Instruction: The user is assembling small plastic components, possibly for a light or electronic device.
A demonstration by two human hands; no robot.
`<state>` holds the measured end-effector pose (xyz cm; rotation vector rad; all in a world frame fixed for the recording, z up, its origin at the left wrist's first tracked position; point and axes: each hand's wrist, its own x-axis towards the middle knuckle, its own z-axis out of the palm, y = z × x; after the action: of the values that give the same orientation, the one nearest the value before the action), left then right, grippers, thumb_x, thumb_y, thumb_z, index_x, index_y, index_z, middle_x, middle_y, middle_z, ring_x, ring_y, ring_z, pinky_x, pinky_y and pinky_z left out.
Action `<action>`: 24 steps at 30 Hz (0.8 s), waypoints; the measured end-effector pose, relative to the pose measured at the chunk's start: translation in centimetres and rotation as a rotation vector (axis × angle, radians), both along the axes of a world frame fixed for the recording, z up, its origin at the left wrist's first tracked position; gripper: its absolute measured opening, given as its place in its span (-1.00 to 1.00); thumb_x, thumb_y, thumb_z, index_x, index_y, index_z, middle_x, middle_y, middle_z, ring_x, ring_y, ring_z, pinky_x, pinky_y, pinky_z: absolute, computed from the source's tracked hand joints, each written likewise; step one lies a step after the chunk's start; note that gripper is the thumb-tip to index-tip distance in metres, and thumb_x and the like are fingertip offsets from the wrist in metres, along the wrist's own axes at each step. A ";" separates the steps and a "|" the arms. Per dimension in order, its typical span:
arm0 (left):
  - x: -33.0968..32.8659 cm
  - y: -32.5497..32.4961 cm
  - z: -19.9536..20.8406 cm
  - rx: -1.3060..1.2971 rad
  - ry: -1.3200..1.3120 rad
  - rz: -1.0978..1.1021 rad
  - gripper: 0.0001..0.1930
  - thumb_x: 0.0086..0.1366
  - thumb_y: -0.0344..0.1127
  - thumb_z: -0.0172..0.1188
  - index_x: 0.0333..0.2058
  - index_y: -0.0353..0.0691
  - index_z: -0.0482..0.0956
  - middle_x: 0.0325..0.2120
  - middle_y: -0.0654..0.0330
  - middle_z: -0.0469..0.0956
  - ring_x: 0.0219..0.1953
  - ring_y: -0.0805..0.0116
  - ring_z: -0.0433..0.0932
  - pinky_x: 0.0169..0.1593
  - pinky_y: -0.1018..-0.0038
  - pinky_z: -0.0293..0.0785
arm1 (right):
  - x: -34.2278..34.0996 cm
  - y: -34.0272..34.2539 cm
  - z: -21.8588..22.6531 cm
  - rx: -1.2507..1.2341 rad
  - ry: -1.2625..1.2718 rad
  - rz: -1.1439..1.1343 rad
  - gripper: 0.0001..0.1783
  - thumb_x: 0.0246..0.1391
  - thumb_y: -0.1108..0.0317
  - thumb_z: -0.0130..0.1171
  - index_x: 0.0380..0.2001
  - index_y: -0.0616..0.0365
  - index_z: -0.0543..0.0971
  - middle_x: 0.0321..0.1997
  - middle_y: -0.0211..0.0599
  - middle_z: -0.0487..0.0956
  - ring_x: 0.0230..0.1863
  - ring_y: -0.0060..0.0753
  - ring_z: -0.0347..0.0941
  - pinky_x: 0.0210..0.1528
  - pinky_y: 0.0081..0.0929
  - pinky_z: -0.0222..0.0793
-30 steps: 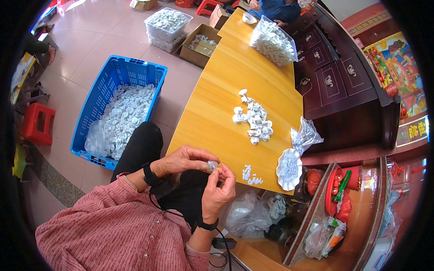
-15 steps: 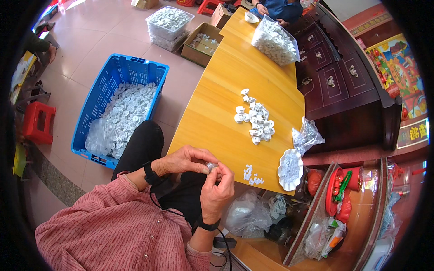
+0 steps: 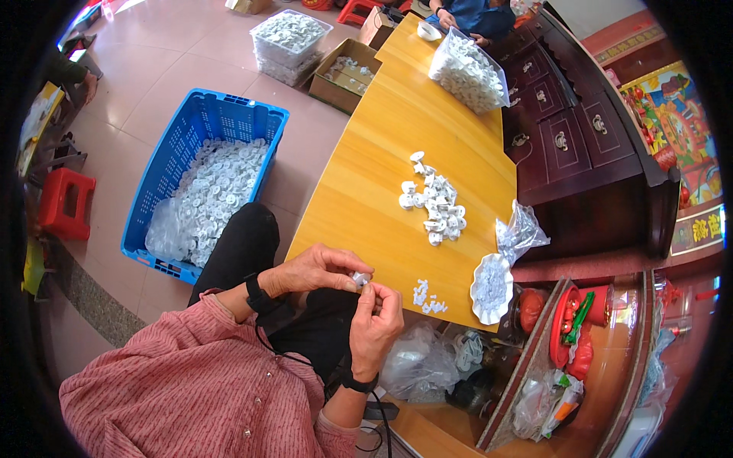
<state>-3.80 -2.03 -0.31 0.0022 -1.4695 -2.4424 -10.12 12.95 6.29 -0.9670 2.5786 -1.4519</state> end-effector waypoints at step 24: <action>0.1 -0.1 0.0 -0.006 0.003 -0.020 -0.64 0.22 -0.47 0.34 0.02 -0.29 0.62 -0.13 0.20 0.62 -0.07 0.45 0.56 0.06 0.52 0.47 | -0.4 0.1 -0.7 -0.223 -0.449 0.065 -0.87 0.28 0.40 0.15 -0.31 0.25 0.51 -0.40 -0.46 0.54 -0.43 -0.69 0.41 -0.31 -0.70 0.36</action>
<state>-3.74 -2.18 -0.35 -0.0177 -1.4817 -2.4525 -10.53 13.09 5.58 -0.6373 2.0856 -1.7287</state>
